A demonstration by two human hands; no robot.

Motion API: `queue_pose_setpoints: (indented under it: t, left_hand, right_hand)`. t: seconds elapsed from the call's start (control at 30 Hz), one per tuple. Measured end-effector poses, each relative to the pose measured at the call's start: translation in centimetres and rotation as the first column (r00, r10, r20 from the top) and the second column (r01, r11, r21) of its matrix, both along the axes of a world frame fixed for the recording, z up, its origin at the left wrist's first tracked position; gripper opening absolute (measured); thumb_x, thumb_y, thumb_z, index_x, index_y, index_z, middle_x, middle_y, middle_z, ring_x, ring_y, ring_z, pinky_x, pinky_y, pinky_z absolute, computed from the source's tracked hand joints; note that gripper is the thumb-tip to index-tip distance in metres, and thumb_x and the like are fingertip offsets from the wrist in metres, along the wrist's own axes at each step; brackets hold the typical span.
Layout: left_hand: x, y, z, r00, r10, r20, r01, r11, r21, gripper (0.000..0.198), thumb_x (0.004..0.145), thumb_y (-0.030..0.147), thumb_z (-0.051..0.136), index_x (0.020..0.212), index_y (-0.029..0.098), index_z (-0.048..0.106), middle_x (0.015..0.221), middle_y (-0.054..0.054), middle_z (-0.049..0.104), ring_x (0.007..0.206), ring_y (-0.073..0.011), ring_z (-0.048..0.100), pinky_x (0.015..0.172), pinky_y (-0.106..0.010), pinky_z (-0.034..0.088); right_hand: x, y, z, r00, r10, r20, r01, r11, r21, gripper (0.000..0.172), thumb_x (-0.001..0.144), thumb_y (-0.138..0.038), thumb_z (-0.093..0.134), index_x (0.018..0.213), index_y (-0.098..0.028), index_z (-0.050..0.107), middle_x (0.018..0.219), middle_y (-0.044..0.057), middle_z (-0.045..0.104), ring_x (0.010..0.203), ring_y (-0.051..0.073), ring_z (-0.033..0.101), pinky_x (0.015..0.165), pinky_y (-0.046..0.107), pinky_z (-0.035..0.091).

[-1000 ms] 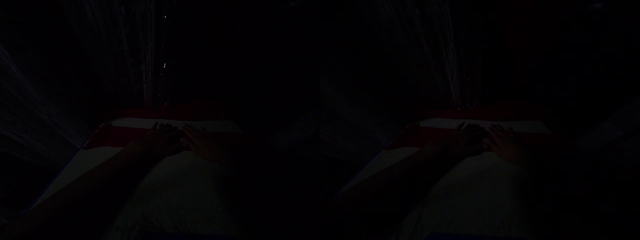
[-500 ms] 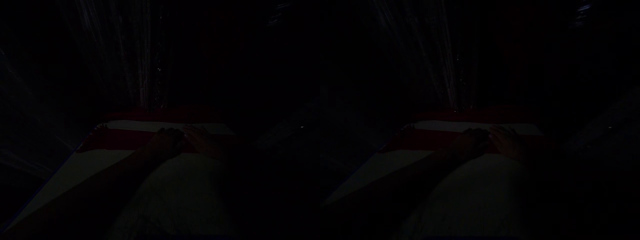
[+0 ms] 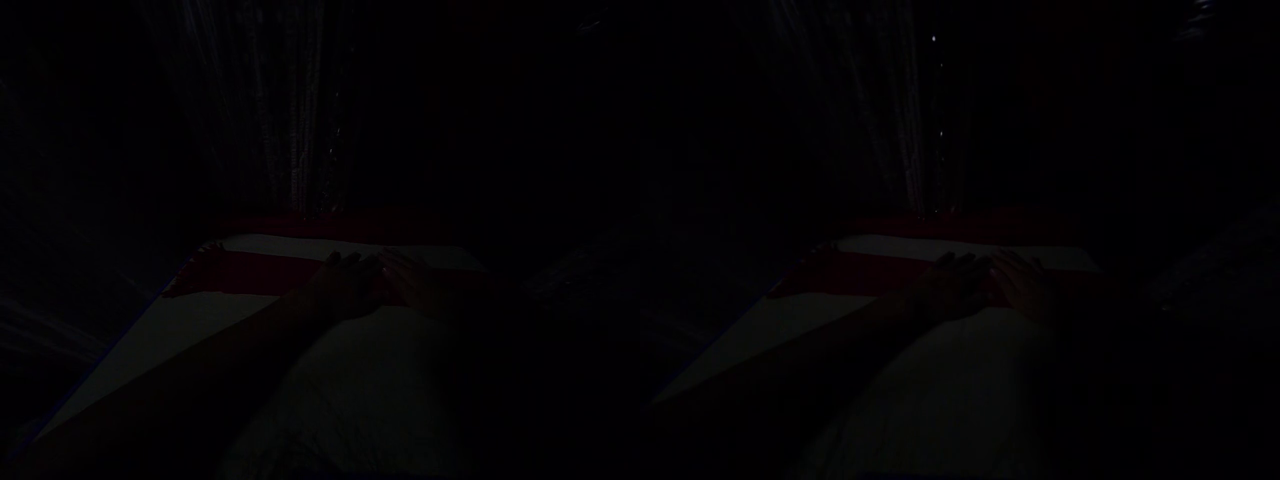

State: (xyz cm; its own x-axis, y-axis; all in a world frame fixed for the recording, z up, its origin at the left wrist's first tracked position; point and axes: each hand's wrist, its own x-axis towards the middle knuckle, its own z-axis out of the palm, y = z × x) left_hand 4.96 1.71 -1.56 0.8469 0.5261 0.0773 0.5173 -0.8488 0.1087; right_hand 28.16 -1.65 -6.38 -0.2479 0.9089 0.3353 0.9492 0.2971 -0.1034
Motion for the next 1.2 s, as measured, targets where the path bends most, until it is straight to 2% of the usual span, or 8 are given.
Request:
queue_pose_setpoints:
  t: [0.2,0.37,0.47,0.57,0.73,0.9,1.03,1.2]
  left_hand:
    - [-0.1,-0.1,0.0,1.000,0.012,0.014,-0.012,0.999,-0.036,0.077,0.105,0.068,0.027,0.165,0.020,0.026,0.172,-0.007,0.023,0.157,-0.0355,0.024,0.124,-0.063,0.017]
    - [-0.1,-0.3,0.1,0.999,0.020,0.031,-0.019,1.000,-0.023,0.076,0.106,0.067,0.028,0.164,0.019,0.028,0.170,-0.009,0.027,0.156,-0.0348,0.026,0.124,-0.061,0.019]
    - [-0.1,-0.4,0.3,0.999,0.024,0.030,-0.024,1.000,-0.019,0.074,0.106,0.066,0.029,0.164,0.021,0.028,0.169,-0.009,0.029,0.156,-0.0339,0.028,0.123,-0.059,0.020]
    - [0.0,-0.4,0.3,0.999,0.023,0.026,-0.023,1.000,-0.016,0.077,0.106,0.067,0.028,0.164,0.017,0.027,0.169,-0.010,0.030,0.155,-0.0334,0.029,0.123,-0.057,0.020]
    - [0.2,-0.3,0.0,0.999,0.027,0.047,-0.027,1.000,0.005,0.080,0.105,0.068,0.026,0.163,0.012,0.026,0.168,-0.014,0.031,0.153,-0.0318,0.033,0.123,-0.056,0.022]
    - [0.2,-0.2,-0.1,0.998,0.026,0.054,-0.025,1.000,-0.019,0.085,0.104,0.071,0.029,0.162,0.009,0.027,0.168,-0.015,0.031,0.155,-0.0309,0.030,0.124,-0.056,0.019]
    - [0.2,-0.1,-0.4,0.996,0.022,0.089,-0.021,1.000,-0.010,0.092,0.101,0.075,0.034,0.163,0.009,0.023,0.168,-0.017,0.030,0.155,-0.0311,0.031,0.124,-0.057,0.019]
    - [0.2,-0.1,-0.5,0.996,0.032,0.089,-0.031,0.999,-0.005,0.094,0.099,0.077,0.037,0.163,0.010,0.024,0.169,-0.018,0.028,0.156,-0.0319,0.028,0.124,-0.058,0.017]
  right_hand:
    - [-0.5,-0.6,0.2,1.000,-0.010,0.028,0.009,0.999,0.031,0.066,0.109,-0.053,0.016,0.158,-0.018,0.042,0.163,0.008,0.035,0.154,0.024,0.031,0.128,0.058,0.019]
    - [0.0,-0.8,-0.2,0.997,0.015,0.080,-0.014,1.000,-0.011,0.063,0.107,-0.052,0.021,0.154,-0.021,0.048,0.164,0.009,0.033,0.154,0.029,0.032,0.126,0.063,0.021]
    - [0.1,-0.8,-0.3,0.995,-0.028,0.096,0.031,0.999,-0.030,0.066,0.106,-0.055,0.021,0.154,-0.020,0.048,0.162,0.010,0.036,0.153,0.030,0.033,0.125,0.064,0.022]
    - [0.2,-0.8,-0.4,0.993,-0.056,0.106,0.059,0.998,-0.022,0.068,0.105,-0.057,0.021,0.155,-0.019,0.046,0.161,0.010,0.038,0.153,0.029,0.033,0.125,0.064,0.022]
    - [0.6,-0.7,-0.5,0.996,0.022,0.087,-0.020,1.000,-0.024,0.063,0.105,-0.052,0.025,0.158,-0.023,0.043,0.163,0.008,0.033,0.153,0.027,0.033,0.127,0.062,0.020]
    - [-0.4,-0.6,0.1,0.998,-0.036,0.053,0.036,0.999,-0.010,0.070,0.105,-0.056,0.021,0.156,-0.015,0.045,0.161,0.012,0.037,0.152,0.029,0.035,0.125,0.062,0.023]
    - [-0.6,-0.5,-0.1,0.997,0.021,0.070,-0.021,1.000,0.001,0.068,0.106,-0.057,0.020,0.157,-0.019,0.043,0.162,0.010,0.035,0.154,0.026,0.032,0.127,0.058,0.023]
    - [0.2,-0.6,-0.7,0.997,0.037,0.072,-0.034,0.999,-0.039,0.067,0.105,-0.056,0.020,0.155,-0.019,0.047,0.161,0.011,0.037,0.152,0.028,0.034,0.125,0.062,0.025]
